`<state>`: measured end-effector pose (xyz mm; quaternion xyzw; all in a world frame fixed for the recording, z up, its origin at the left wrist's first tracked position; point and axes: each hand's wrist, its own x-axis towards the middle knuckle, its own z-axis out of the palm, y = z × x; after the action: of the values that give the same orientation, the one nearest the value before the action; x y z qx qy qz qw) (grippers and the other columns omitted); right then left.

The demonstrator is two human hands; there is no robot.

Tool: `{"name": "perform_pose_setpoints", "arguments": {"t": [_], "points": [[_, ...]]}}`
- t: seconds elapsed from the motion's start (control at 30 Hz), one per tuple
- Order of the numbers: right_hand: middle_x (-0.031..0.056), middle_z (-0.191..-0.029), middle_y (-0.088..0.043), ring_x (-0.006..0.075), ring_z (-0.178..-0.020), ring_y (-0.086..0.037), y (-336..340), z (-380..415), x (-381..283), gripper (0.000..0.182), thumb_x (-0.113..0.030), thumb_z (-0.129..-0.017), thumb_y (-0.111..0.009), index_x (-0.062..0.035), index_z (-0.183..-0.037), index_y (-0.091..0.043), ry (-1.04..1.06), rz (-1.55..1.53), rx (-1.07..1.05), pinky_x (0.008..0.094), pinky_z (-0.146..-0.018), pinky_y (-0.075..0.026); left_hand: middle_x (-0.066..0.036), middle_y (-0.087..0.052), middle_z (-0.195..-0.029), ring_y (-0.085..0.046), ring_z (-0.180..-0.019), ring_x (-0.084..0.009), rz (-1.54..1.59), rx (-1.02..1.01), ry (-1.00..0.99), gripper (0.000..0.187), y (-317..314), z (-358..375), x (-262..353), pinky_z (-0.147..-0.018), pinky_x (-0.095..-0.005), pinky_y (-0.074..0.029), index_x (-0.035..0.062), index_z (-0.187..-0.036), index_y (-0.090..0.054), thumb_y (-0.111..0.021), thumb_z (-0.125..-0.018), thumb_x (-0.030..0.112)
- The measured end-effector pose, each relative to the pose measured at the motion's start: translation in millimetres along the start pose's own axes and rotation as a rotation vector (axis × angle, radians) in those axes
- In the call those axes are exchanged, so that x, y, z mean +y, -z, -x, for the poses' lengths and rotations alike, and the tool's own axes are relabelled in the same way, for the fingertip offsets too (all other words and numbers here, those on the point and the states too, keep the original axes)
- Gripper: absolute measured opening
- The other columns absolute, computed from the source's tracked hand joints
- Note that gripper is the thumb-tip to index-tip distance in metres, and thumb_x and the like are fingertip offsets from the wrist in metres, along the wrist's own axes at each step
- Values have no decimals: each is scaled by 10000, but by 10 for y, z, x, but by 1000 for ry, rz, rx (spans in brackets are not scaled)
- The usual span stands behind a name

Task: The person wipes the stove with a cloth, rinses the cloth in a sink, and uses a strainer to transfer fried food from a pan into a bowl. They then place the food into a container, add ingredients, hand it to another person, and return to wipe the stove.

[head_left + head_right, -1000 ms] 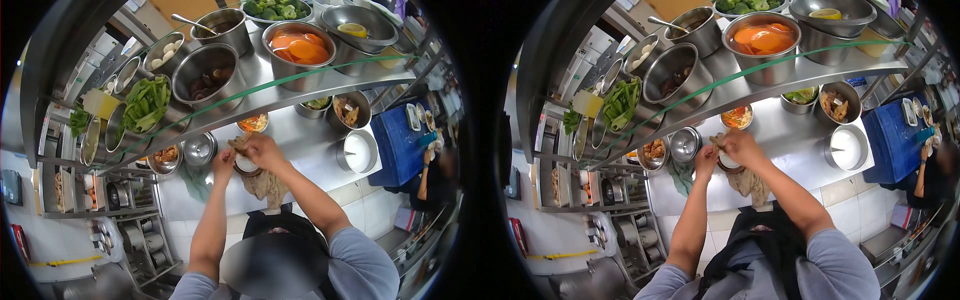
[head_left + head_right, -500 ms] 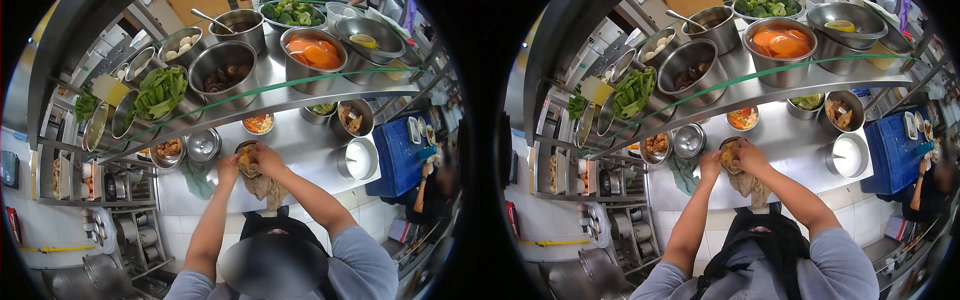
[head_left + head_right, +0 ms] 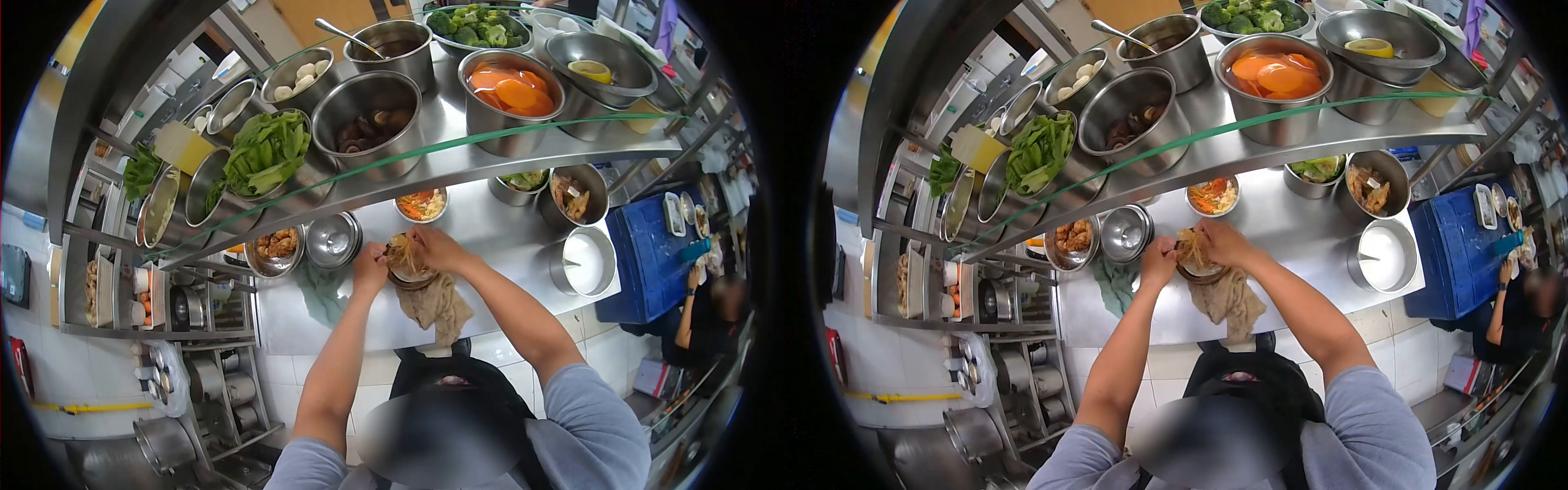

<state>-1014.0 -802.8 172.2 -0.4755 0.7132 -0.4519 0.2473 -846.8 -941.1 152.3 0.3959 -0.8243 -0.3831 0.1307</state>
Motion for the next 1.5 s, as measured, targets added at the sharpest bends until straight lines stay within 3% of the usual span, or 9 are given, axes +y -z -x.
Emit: {"name": "perform_pose_setpoints", "arguments": {"t": [0.2, 0.3, 0.53, 0.7, 0.83, 0.93, 1.13, 1.43, 1.5], "points": [[219, -904, -659, 433, -876, -634, -215, 47, 62, 224, -173, -885, -601, -2, -1027, -624, 136, 438, 140, 523, -795, -500, -139, -706, -885, -691, -851, -310, 106, -213, 25, 217, 86, -142, 3, -783, -389, -525, 58, -1049, -650, -575, -849, 25], [236, -906, -655, 458, -871, -617, -238, -92, 79, 213, -181, -876, -613, 6, -975, -629, -114, 230, 198, 539, -786, -492, -151, -708, -892, -688, -853, -324, -146, -149, -196, 252, 179, -73, 92, -783, -399, -523, 57, -1086, -652, -554, -856, 24], [273, -941, -663, 465, -925, -622, -74, -222, -63, 191, -154, -873, -590, 15, -956, -621, -3, 63, 139, 527, -781, -492, -160, -719, -921, -696, -860, -314, -280, -97, -293, 225, 122, -224, 129, -787, -385, -524, 33, -1037, -697, -553, -865, 23], [283, -973, -672, 438, -929, -649, -12, -293, 121, 270, -183, -883, -559, 45, -1006, -637, -127, 293, -119, 475, -792, -518, -156, -716, -881, -696, -839, -264, 13, -151, -252, 177, 134, -364, 98, -791, -327, -527, 28, -1010, -711, -597, -883, 72], [277, -953, -676, 438, -871, -653, -31, -353, 329, 301, -204, -891, -547, 56, -1013, -636, -145, 183, 37, 465, -770, -523, -124, -712, -845, -675, -768, -228, 118, -148, -259, 159, 97, -348, 120, -753, -324, -525, 15, -980, -712, -599, -899, 90], [269, -960, -680, 416, -860, -670, -13, -360, 325, 310, -224, -889, -559, 54, -1003, -636, -215, 57, -26, 464, -775, -522, -99, -699, -831, -639, -738, -177, -168, -151, -446, 190, 76, -416, 23, -731, -310, -516, 7, -1024, -701, -597, -917, 125], [245, -926, -702, 347, -872, -700, 154, -168, 222, 356, -286, -888, -592, 25, -1044, -665, -162, 234, -62, 438, -779, -530, -148, -699, -882, -676, -843, -259, 173, -245, -77, 274, 109, -525, 176, -784, -338, -517, 23, -1151, -666, -561, -923, 132], [217, -894, -728, 279, -844, -723, 135, 111, 27, 340, -257, -866, -646, 15, -1066, -687, -315, 59, -90, 412, -756, -557, -131, -633, -1078, -624, -1057, -319, -124, -207, -621, 446, 47, -47, 673, -920, -396, -498, 118, -1246, -626, -704, -807, 113], [158, -841, -741, 227, -804, -724, 166, 175, -230, 317, -262, -851, -679, 8, -1013, -717, -450, -371, -187, 403, -749, -561, -129, -612, -1160, -583, -1127, -314, -142, -312, -452, 418, 58, 66, 739, -957, -381, -479, 98, -1193, -638, -730, -786, 108]]}}
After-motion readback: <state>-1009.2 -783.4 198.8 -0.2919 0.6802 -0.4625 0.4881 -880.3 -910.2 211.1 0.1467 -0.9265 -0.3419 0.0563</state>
